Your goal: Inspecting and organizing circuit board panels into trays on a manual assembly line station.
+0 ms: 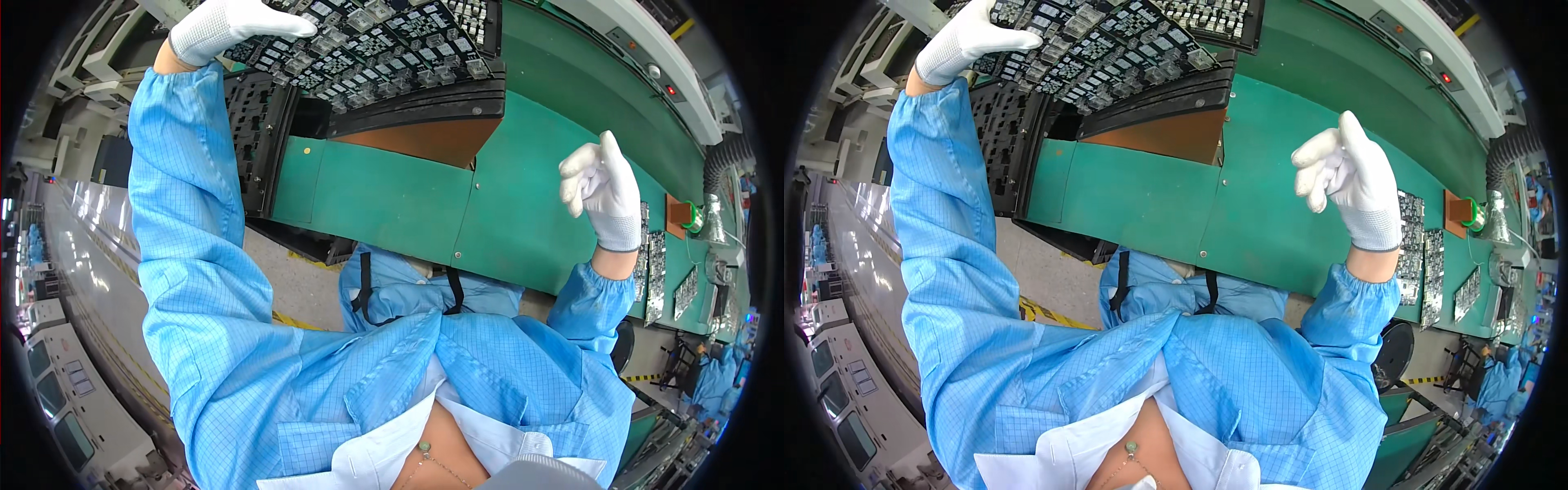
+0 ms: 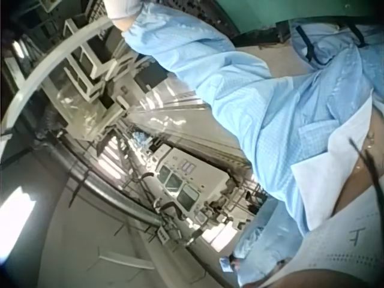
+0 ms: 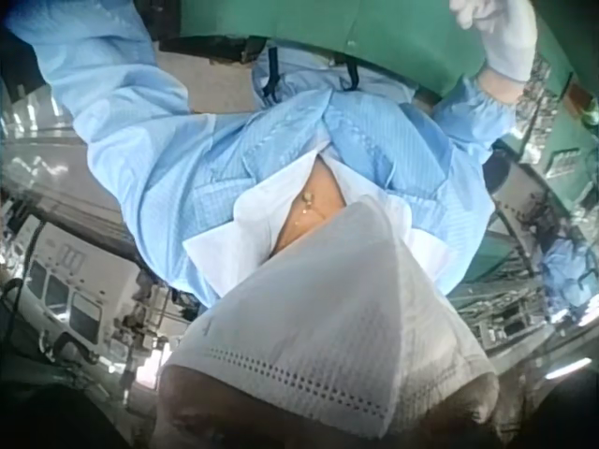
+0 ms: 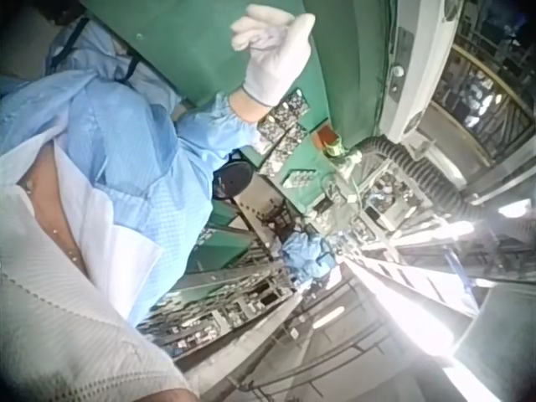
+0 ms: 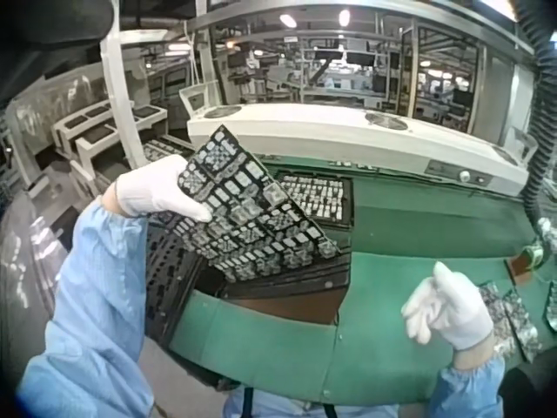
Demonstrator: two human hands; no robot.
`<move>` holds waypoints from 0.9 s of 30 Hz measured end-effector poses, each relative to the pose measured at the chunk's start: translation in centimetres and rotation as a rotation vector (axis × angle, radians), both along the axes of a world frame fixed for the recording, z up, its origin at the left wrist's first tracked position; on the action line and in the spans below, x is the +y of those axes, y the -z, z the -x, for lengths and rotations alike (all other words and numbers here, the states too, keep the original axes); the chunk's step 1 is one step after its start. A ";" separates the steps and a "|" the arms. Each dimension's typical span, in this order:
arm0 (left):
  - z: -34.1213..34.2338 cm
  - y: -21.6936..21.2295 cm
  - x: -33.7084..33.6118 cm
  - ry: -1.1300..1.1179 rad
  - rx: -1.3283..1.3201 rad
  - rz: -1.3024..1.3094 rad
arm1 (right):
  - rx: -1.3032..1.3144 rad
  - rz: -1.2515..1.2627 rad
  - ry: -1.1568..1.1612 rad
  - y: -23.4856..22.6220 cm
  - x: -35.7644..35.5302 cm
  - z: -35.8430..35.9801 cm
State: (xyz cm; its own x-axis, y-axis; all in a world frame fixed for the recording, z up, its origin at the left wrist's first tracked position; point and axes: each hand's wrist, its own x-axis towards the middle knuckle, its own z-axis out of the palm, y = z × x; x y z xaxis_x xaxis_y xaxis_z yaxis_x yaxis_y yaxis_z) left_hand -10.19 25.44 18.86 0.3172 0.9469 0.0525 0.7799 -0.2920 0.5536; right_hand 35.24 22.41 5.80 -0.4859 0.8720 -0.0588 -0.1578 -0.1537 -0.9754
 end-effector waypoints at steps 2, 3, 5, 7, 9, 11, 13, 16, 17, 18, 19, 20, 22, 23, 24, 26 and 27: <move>-0.3 -0.2 0.0 0.017 0.012 -0.024 | 0.002 0.004 0.009 0.1 0.0 -0.1; -0.3 -0.3 0.1 0.023 0.045 -0.031 | 0.005 0.007 0.009 0.1 0.0 -0.1; -0.8 -0.3 0.1 0.034 -0.009 0.001 | 0.005 0.005 0.003 0.2 0.1 -0.1; -0.5 0.1 0.4 0.024 -0.057 0.019 | 0.007 0.001 -0.006 0.3 0.1 0.1; -0.3 0.7 0.8 0.025 -0.106 0.021 | 0.010 0.003 -0.007 0.3 0.1 0.3; 0.0 0.6 0.3 -0.007 -0.095 0.038 | 0.006 -0.007 -0.022 0.3 0.3 0.4; -0.6 0.6 -1.4 0.007 -0.080 -0.012 | 0.005 -0.015 -0.036 0.4 0.2 0.5; 0.3 3.7 -4.8 -0.003 -0.136 -0.126 | -0.018 -0.017 -0.006 0.5 0.1 0.7; -0.9 5.0 -5.3 -0.051 -0.130 -0.210 | -0.024 -0.019 0.029 0.7 -0.2 0.5; -1.7 5.6 -7.0 -0.140 -0.111 -0.298 | -0.020 -0.021 0.024 0.7 -0.3 0.6; -2.2 5.9 -8.1 -0.155 -0.083 -0.329 | -0.021 -0.019 0.022 0.7 -0.3 0.8; -3.5 5.6 -9.5 -0.199 -0.052 -0.271 | -0.030 -0.018 0.022 0.7 -0.3 1.1; -4.5 7.1 -11.7 -0.212 -0.130 -0.337 | -0.036 -0.024 0.010 0.4 -0.2 1.4; -5.0 8.1 -12.6 -0.175 -0.125 -0.418 | -0.038 -0.029 -0.003 0.3 -0.2 1.5; -5.4 9.1 -13.0 -0.136 -0.125 -0.499 | -0.046 -0.035 -0.013 0.3 -0.2 1.4; -5.5 9.1 -13.3 -0.113 -0.057 -0.548 | -0.060 -0.063 -0.018 0.1 0.2 1.2; -4.8 8.1 -13.4 -0.168 -0.082 -0.501 | -0.063 -0.082 -0.021 0.0 0.0 1.6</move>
State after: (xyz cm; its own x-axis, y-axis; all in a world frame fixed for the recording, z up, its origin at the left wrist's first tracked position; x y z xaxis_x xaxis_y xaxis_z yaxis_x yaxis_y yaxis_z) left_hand -5.34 12.07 10.77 0.1393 0.8365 0.5299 0.7986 -0.4113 0.4394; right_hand 33.60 22.42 5.83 -0.5021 0.8646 -0.0190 -0.0931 -0.0759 -0.9928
